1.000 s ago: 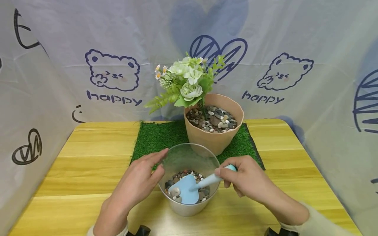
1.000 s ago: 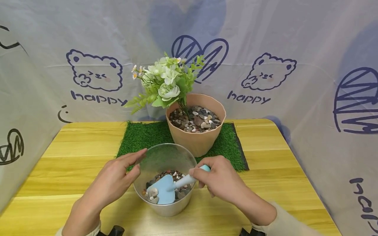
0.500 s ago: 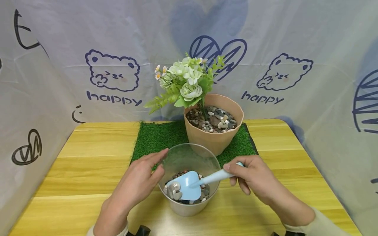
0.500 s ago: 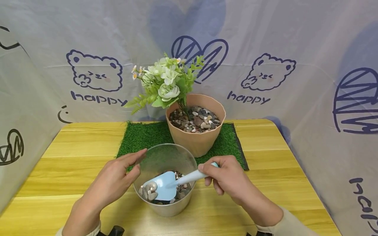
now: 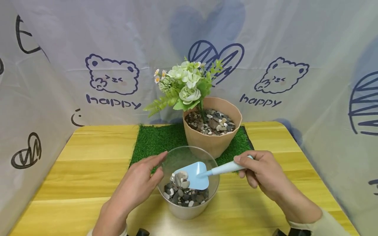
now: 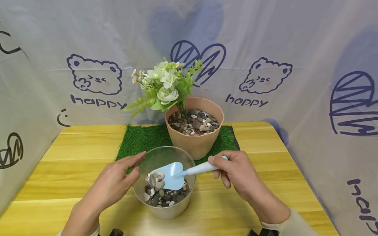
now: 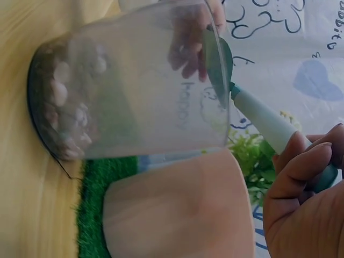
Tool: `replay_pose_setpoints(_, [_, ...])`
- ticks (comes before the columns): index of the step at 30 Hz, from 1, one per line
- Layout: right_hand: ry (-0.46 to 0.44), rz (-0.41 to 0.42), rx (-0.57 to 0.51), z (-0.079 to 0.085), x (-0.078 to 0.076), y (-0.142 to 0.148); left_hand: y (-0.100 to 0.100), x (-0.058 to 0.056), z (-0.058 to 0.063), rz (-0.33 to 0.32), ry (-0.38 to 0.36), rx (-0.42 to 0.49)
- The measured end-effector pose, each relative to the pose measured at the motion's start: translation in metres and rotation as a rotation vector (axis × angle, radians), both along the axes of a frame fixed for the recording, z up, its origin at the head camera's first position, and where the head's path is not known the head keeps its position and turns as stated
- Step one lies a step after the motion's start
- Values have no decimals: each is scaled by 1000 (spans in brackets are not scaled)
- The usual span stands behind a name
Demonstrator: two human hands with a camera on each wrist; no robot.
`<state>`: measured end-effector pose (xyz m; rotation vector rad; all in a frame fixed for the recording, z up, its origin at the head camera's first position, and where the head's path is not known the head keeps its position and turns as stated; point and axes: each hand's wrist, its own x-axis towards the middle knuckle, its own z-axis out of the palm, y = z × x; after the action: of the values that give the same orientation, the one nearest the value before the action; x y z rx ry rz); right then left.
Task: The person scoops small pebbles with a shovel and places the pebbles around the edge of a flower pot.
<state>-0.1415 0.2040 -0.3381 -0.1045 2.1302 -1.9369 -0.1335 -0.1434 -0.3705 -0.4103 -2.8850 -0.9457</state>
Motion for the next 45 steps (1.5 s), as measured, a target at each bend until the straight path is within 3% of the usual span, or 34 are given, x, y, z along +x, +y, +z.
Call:
replay_pose_setpoints(9, [52, -67, -94, 20, -14, 20, -1, 0, -2, 2, 10, 8])
replay_pose_setpoints(18, [67, -179, -187, 50, -52, 59, 0, -1, -3, 6, 15, -5])
replay_pose_setpoints(22, [73, -286, -128, 57, -75, 69, 0, 0, -2, 4, 14, -2])
replay_pose_setpoints(26, [126, -382, 40, 57, -97, 66, 0, 0, -2, 1, 13, 1])
replay_pose_setpoints(30, [182, -417, 230, 52, -114, 54, 0, -1, -3, 7, 14, 3])
replay_pose_setpoints(33, [211, -417, 313, 47, -122, 45, 0, 0, -4, 13, 10, 5])
replay_pose_setpoints(38, [230, -422, 389, 43, -126, 39, 0, 1, -4, 11, 2, 9])
replay_pose_setpoints(45, [206, -450, 376, 45, -132, 33, -1, 0, -3, 8, 2, 11])
